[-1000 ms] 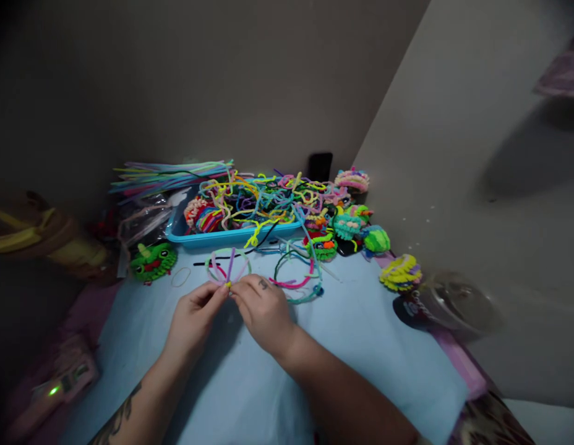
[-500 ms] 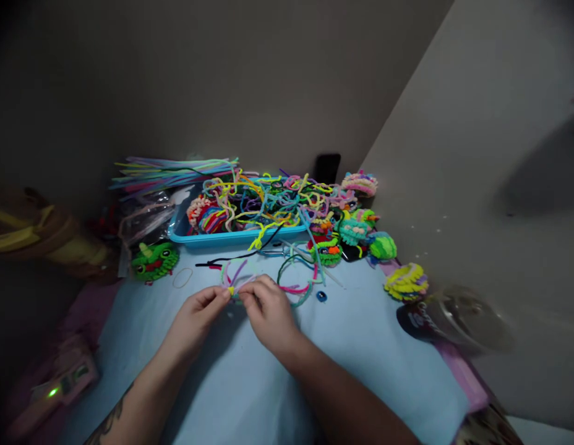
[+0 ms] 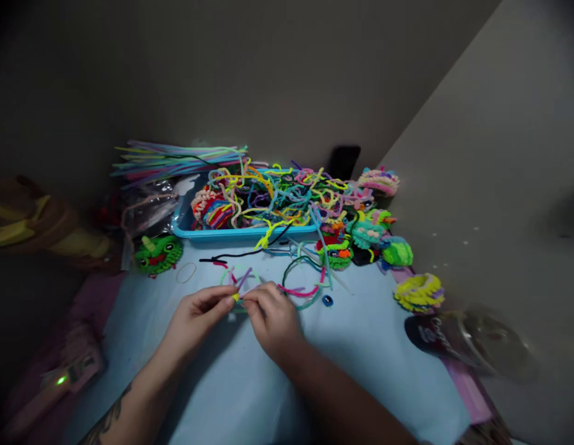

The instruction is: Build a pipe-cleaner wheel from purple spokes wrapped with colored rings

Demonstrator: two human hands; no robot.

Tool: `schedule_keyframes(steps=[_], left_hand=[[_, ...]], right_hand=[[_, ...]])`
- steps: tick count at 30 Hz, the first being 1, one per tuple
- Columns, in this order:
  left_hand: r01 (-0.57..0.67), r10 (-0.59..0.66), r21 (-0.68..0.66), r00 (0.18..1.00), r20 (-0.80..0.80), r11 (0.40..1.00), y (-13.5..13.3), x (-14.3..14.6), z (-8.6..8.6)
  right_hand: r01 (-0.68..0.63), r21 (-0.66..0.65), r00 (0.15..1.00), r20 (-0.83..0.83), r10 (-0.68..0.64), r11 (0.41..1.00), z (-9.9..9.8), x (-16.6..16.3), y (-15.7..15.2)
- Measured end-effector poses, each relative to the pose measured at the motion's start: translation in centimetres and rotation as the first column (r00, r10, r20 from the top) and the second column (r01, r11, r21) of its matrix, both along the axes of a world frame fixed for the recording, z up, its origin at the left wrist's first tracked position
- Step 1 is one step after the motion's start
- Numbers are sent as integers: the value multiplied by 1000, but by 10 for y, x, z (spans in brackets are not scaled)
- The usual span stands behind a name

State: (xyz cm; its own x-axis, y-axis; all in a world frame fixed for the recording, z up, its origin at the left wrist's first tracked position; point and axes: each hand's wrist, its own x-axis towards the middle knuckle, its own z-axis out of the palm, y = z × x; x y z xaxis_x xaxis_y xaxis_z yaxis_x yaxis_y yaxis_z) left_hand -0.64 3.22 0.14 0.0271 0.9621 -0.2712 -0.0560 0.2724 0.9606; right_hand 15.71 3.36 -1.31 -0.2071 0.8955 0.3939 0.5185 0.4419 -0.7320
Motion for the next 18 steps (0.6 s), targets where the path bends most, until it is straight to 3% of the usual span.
schedule_keyframes(steps=[7,13,18], left_hand=[[21,-22,-8,997,-80,1000,-2,4,-2],[8,37,150,954,-297,989,-4,9,1],[-212,245,150,935,-255,966,2,6,2]], right_hand=[[99,-58,995,-14,-99,993,-4,1,3],[151,-130,988,37,-147,980,-9,4,3],[93,78,994,52,-97,993,-14,14,10]])
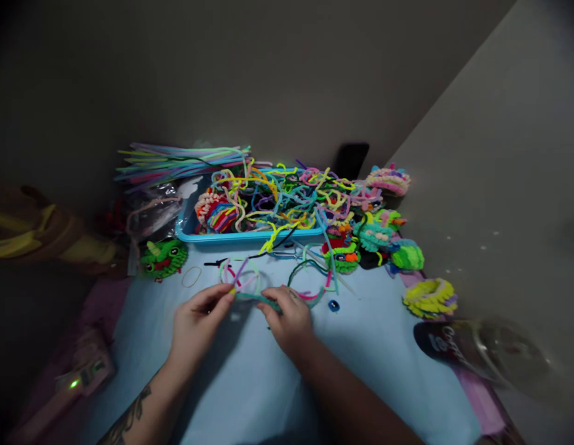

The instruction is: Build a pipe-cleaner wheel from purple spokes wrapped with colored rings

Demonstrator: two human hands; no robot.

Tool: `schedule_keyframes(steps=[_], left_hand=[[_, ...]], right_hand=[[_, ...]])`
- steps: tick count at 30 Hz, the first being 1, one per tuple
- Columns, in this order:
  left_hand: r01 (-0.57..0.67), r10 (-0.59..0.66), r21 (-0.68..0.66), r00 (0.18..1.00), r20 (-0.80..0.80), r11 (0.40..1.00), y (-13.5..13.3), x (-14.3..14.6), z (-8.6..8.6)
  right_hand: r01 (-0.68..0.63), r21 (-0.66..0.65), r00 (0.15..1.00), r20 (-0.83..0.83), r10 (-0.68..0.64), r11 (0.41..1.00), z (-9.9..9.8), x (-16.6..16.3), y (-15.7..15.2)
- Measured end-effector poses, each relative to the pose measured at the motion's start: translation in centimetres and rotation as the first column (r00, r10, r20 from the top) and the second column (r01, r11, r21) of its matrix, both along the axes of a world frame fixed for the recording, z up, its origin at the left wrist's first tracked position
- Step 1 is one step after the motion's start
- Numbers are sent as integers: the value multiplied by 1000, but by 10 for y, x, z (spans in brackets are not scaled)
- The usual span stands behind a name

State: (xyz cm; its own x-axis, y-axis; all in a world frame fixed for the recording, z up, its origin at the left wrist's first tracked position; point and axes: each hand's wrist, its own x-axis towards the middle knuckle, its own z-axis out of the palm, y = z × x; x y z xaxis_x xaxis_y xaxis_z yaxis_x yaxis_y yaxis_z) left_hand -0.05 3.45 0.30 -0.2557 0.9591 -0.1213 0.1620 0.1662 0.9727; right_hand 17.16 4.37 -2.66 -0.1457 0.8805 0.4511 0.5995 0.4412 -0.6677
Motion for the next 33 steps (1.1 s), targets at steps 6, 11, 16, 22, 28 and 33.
schedule_keyframes(steps=[6,11,16,22,28,33], left_hand=[[-233,236,-38,948,215,972,6,-6,1],[-246,242,-16,939,244,969,4,-10,6],[-223,231,-60,925,301,973,-3,-17,3],[-208,219,-69,916,335,976,-10,-23,-8],[-236,233,-32,912,337,971,-21,-24,-17],[-256,233,15,901,366,966,-26,-16,-24]], right_hand=[[-83,292,996,36,76,953,-3,12,4],[-18,329,996,86,-11,944,-6,17,7],[-36,284,990,142,-5,958,-12,20,13],[-41,253,986,166,-1,967,-14,17,14],[17,297,986,151,-65,955,-3,12,8],[24,294,997,67,-45,955,10,7,-5]])
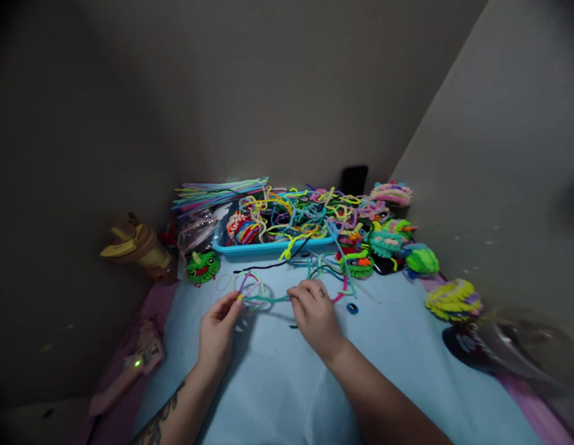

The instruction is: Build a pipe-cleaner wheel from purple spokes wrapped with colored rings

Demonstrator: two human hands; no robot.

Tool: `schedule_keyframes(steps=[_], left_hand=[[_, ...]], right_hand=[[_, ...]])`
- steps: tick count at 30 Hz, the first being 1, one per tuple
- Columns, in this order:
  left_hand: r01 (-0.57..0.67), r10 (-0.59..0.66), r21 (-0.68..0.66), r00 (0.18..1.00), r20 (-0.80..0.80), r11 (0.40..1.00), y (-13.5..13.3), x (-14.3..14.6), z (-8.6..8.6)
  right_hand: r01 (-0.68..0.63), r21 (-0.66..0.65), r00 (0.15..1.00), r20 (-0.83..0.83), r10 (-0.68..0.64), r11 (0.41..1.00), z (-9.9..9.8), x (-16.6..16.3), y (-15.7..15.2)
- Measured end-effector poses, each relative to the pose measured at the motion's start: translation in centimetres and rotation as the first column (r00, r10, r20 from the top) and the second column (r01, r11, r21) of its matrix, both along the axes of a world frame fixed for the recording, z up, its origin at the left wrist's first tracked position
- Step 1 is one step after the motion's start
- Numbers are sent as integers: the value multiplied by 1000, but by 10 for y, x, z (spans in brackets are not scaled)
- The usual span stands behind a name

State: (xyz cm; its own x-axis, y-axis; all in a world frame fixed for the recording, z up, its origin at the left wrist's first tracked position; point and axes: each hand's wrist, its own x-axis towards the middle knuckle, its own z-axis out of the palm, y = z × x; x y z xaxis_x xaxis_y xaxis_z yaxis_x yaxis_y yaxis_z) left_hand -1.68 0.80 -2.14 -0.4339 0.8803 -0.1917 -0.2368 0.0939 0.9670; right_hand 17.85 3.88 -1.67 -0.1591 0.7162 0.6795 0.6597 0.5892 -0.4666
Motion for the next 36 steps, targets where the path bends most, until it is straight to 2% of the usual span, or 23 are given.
schedule_keyframes(steps=[6,11,16,21,25,27,31,34,36], left_hand=[[-5,6,57,1000,-17,998,-3,4,9],[14,-8,80,997,-77,997,2,4,27],[71,-51,120,986,-159,990,18,-1,46],[165,-133,203,977,-166,965,47,-7,82],[182,-141,296,978,-153,938,71,-8,108],[219,-181,309,972,-149,926,79,-7,112],[279,-262,277,960,-99,919,88,-4,110],[309,-304,259,951,-62,915,92,0,108],[321,-321,250,946,-43,913,94,3,108]], right_hand=[[-210,2,940,-275,203,978,15,-5,-18],[-341,1,883,-342,320,940,16,-9,-26],[-238,-16,882,-422,209,971,25,-6,-14],[-268,-42,871,-436,224,962,66,-10,23],[-313,-102,828,-516,219,944,96,-18,59],[-380,-128,758,-611,229,916,102,-21,74],[-546,-199,617,-752,231,814,104,-25,93],[-610,-234,575,-788,220,757,104,-27,95],[-594,-272,592,-785,182,757,106,-29,91]])
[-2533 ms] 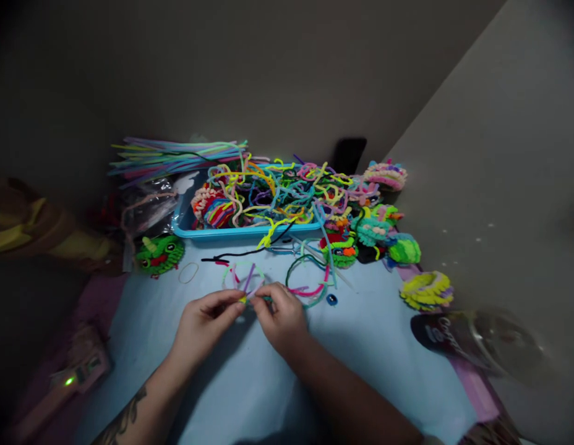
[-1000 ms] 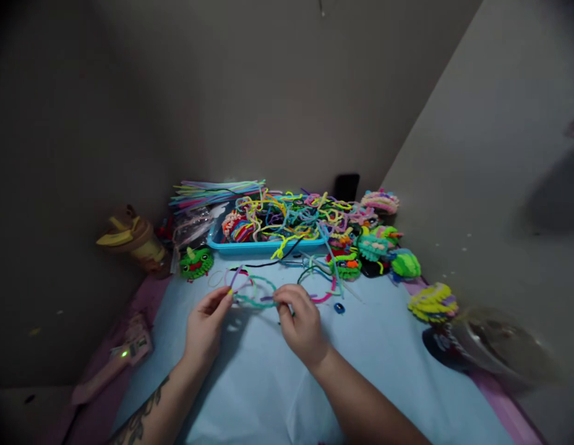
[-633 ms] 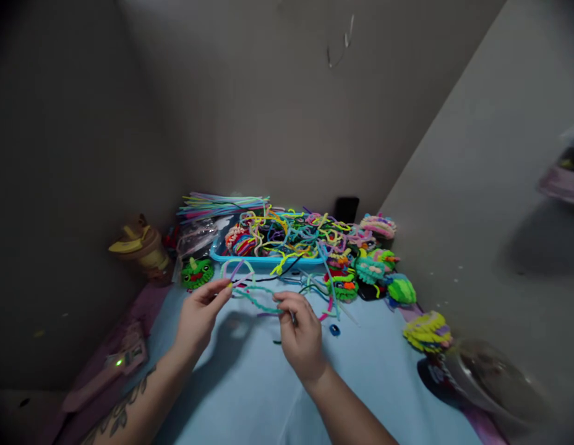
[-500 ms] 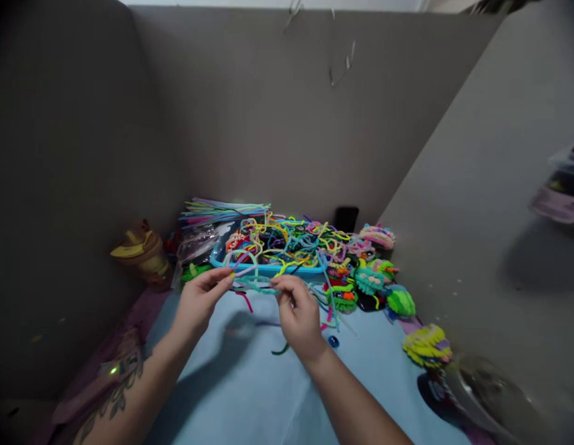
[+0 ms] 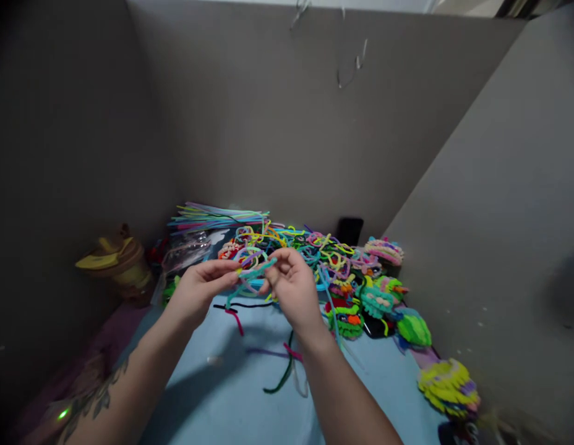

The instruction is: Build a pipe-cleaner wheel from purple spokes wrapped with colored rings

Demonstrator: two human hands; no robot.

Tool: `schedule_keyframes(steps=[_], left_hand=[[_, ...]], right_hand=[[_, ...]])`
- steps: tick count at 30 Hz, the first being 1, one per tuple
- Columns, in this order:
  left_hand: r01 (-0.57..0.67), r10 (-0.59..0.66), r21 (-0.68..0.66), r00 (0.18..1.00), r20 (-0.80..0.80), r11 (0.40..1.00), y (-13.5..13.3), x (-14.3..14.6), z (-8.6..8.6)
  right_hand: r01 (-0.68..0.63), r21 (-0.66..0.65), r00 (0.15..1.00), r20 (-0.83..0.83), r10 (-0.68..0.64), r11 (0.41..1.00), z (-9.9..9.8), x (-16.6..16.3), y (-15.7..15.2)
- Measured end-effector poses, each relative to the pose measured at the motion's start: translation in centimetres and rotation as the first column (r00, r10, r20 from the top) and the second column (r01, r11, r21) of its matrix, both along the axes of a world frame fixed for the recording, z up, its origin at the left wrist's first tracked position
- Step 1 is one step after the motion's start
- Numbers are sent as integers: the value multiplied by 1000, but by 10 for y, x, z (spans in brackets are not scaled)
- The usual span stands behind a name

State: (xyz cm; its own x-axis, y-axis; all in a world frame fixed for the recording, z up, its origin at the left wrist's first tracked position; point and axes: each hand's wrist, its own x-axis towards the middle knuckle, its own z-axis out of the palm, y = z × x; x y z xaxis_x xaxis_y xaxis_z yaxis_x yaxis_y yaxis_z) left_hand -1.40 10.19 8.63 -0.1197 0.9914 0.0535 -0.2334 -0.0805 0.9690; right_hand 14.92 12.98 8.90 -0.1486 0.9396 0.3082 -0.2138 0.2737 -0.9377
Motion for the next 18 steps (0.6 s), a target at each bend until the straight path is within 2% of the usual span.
schedule_keyframes(steps=[3,5,7,9,14,18], left_hand=[[-14,14,3,1000,11,1000,3,2,-2],[-25,24,12,1000,20,1000,6,2,-6],[-18,17,12,999,38,1000,8,1,-9],[0,0,4,998,66,1000,10,0,-12],[113,-103,-60,982,157,992,12,-6,-12],[204,-188,-83,967,170,975,12,-12,-11]], right_hand=[[53,18,991,126,-54,998,3,-3,-7],[109,148,963,228,-142,983,4,-5,-8],[175,299,915,303,-267,938,1,-6,-7],[192,377,872,358,-334,906,-3,-8,-4],[156,370,859,406,-310,916,-14,-10,5],[122,322,870,421,-257,939,-14,-6,9]])
